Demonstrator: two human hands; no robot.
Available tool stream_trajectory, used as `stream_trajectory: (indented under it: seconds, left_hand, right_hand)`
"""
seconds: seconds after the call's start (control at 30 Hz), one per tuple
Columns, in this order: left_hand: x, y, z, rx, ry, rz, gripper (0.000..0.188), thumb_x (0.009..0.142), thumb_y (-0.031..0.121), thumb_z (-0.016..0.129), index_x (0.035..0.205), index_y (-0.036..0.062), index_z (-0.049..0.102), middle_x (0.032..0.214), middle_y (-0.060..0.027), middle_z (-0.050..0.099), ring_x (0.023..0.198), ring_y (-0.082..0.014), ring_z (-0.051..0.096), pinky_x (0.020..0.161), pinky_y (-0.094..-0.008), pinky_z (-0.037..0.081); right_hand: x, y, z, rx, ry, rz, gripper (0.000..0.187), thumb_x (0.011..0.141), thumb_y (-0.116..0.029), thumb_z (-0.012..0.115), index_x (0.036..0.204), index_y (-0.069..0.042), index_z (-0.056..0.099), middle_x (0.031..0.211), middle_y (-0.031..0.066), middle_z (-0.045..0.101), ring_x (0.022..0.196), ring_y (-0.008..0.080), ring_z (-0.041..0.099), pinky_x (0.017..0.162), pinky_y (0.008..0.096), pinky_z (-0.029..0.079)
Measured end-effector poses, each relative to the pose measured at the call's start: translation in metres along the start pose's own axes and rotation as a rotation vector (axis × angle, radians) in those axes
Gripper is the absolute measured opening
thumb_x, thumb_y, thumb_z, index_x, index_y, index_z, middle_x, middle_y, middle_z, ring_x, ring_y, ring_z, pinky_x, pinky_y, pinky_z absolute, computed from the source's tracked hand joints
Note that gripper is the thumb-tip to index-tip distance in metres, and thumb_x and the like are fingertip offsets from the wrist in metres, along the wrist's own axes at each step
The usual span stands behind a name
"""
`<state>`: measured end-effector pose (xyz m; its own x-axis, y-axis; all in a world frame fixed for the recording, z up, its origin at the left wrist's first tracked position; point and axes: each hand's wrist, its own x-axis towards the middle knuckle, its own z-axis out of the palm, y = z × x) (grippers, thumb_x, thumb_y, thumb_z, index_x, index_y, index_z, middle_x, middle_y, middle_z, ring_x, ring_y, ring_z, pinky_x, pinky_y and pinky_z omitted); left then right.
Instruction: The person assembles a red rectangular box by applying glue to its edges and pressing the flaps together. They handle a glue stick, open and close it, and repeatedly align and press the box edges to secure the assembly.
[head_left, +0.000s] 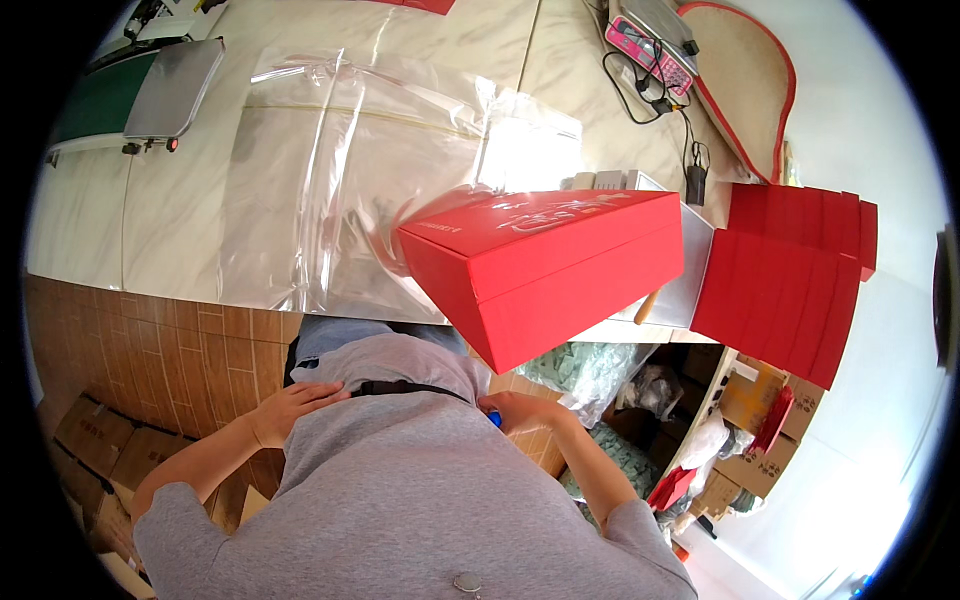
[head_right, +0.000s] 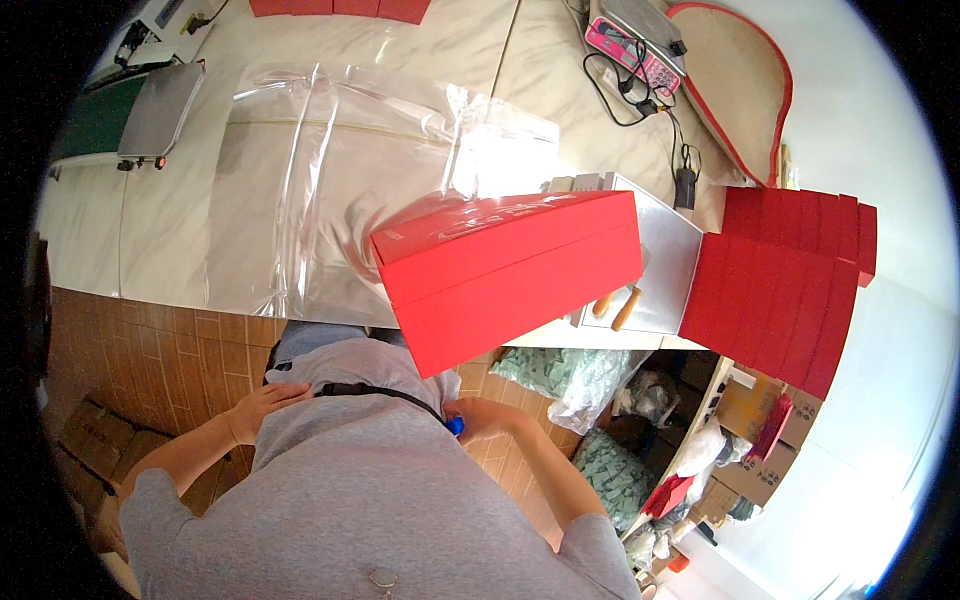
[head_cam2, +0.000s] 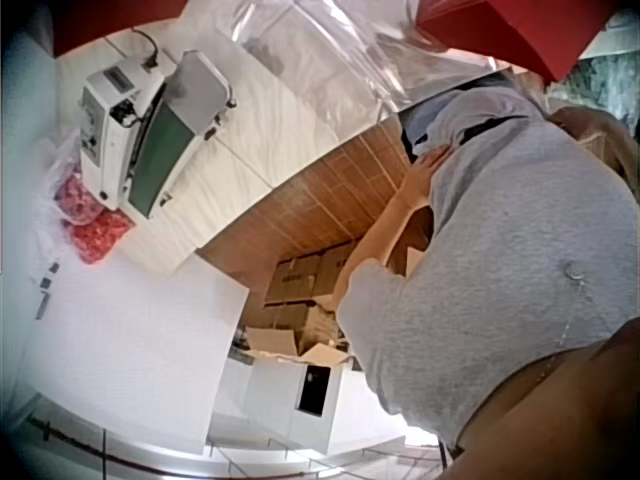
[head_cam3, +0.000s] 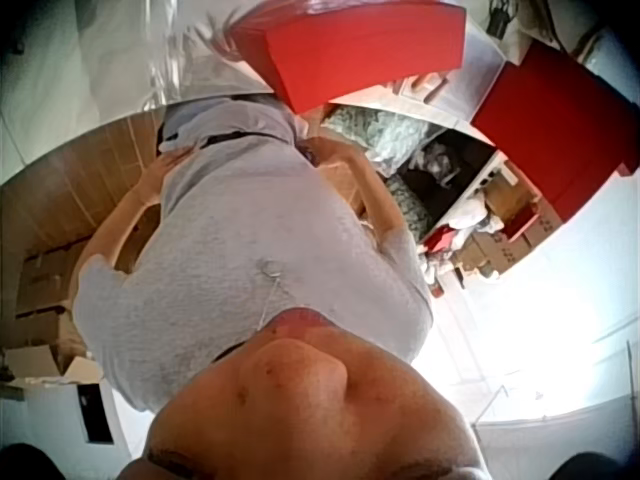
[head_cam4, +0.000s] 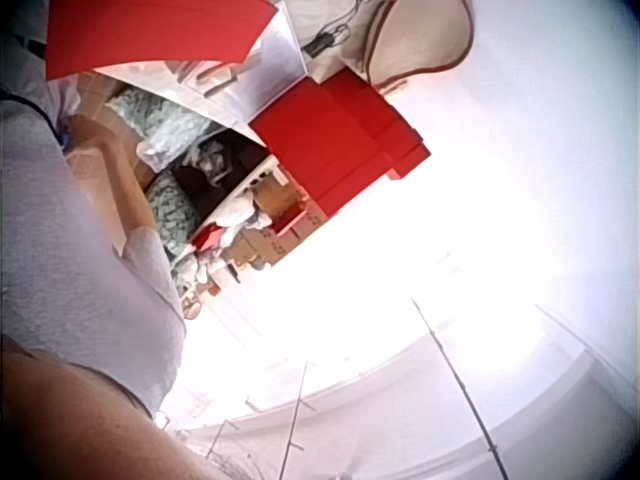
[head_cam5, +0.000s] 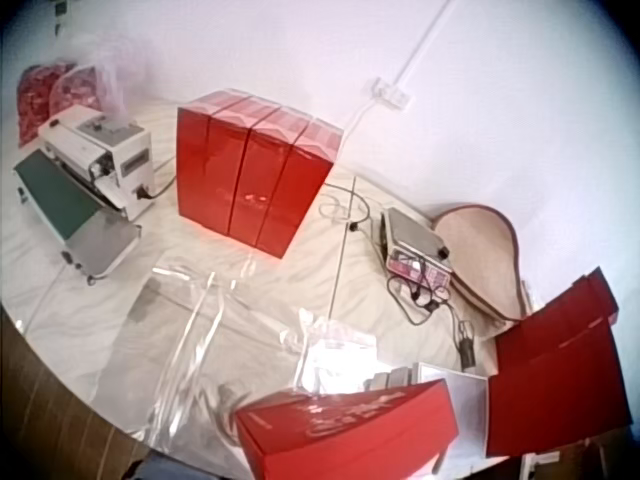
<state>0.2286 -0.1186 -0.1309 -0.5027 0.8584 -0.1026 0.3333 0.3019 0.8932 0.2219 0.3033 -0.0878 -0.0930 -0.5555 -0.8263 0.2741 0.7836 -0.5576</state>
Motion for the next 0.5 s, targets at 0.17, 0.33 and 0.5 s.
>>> stream_trajectory:
  seconds: [0.17,0.33,0.5]
  left_hand:
    - [-0.0005,-0.0011,0.0017,0.030,-0.010,0.008,0.079,0.073,0.037,0.068,0.140,0.0127,0.036,0.144,-0.0055,0.038,0.126,-0.0210,0.042,0.103,-0.0340,0.033]
    - [-0.0013,0.0013,0.0010,0.003,0.008,0.003,0.074,0.076,0.035,0.066,0.140,0.0128,0.037,0.144,-0.0049,0.038,0.125,-0.0211,0.043,0.104,-0.0339,0.033]
    - [-0.0039,0.0000,-0.0007,0.028,-0.025,-0.005,0.072,0.077,0.035,0.065,0.140,0.0158,0.038,0.143,-0.0048,0.039,0.123,-0.0211,0.044,0.103,-0.0352,0.034]
  right_hand:
    - [-0.0016,-0.0010,0.0006,0.002,0.018,-0.012,0.040,0.067,-0.018,0.073,0.100,-0.003,0.056,0.096,0.0142,0.063,0.091,0.0290,0.060,0.078,0.0355,0.045]
    - [0.0008,0.0019,0.0033,-0.024,0.022,-0.038,0.041,0.068,-0.019,0.072,0.103,-0.003,0.057,0.098,0.0144,0.063,0.092,0.0298,0.060,0.079,0.0353,0.045]
    - [0.0022,0.0033,0.0072,-0.019,0.055,-0.065,0.042,0.064,-0.025,0.077,0.096,-0.006,0.057,0.092,0.0101,0.064,0.086,0.0258,0.058,0.074,0.0356,0.045]
